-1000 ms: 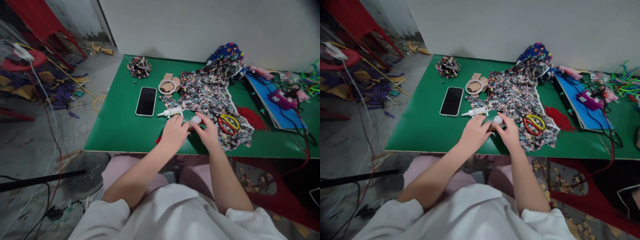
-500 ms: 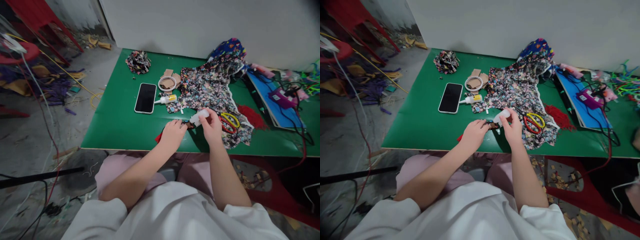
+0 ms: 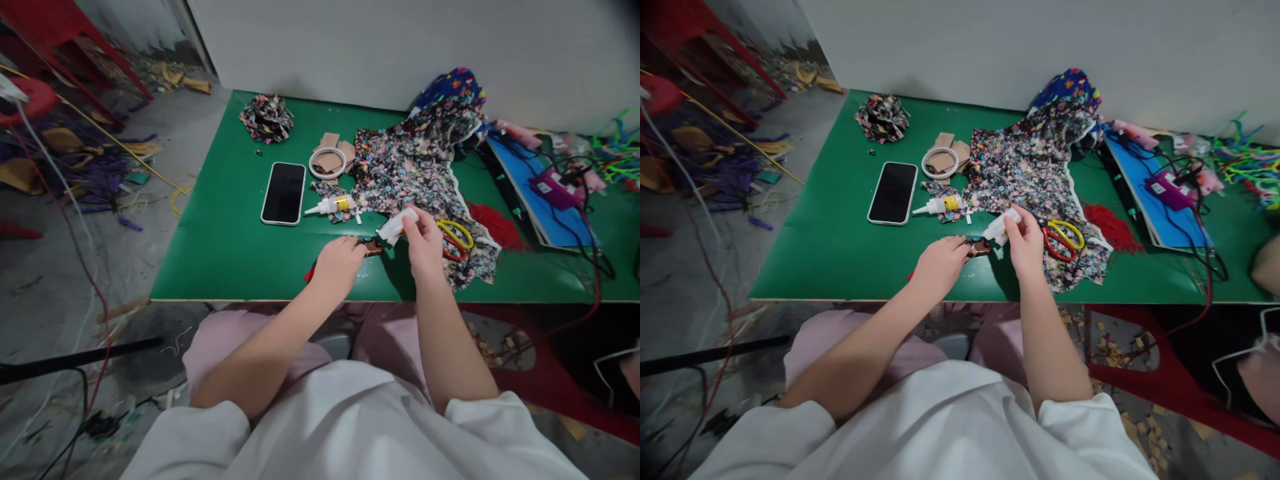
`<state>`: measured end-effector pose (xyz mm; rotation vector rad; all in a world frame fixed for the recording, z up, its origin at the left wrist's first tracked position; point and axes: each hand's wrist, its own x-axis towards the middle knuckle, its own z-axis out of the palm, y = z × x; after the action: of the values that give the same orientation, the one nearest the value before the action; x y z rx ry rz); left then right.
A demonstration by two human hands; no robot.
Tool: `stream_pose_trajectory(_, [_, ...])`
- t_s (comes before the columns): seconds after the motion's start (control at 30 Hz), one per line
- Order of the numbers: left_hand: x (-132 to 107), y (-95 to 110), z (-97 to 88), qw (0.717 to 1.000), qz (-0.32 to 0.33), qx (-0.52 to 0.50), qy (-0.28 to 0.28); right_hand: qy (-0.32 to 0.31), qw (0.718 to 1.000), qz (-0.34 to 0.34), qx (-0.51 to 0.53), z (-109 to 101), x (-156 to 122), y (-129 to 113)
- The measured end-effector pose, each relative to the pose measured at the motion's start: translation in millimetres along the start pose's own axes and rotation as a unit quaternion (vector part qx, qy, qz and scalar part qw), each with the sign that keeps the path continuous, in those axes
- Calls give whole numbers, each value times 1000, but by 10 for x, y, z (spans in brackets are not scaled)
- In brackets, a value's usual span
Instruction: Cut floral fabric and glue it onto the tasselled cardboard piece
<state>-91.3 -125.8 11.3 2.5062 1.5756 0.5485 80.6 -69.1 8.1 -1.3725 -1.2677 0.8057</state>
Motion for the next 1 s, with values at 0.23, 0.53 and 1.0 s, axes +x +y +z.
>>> stream_pose_trajectory(0.23, [-1, -106, -87, 998, -25, -50, 14, -4, 999, 19, 27, -29, 49, 54])
stream_pose_trajectory(0.53, [-16, -312, -349, 995, -93, -44, -10, 24, 996, 12, 87, -101, 94, 21])
stream_pose_trajectory(1.0, [65, -375, -533, 995, -59, -83, 8, -143, 920, -266, -249, -44, -56, -268])
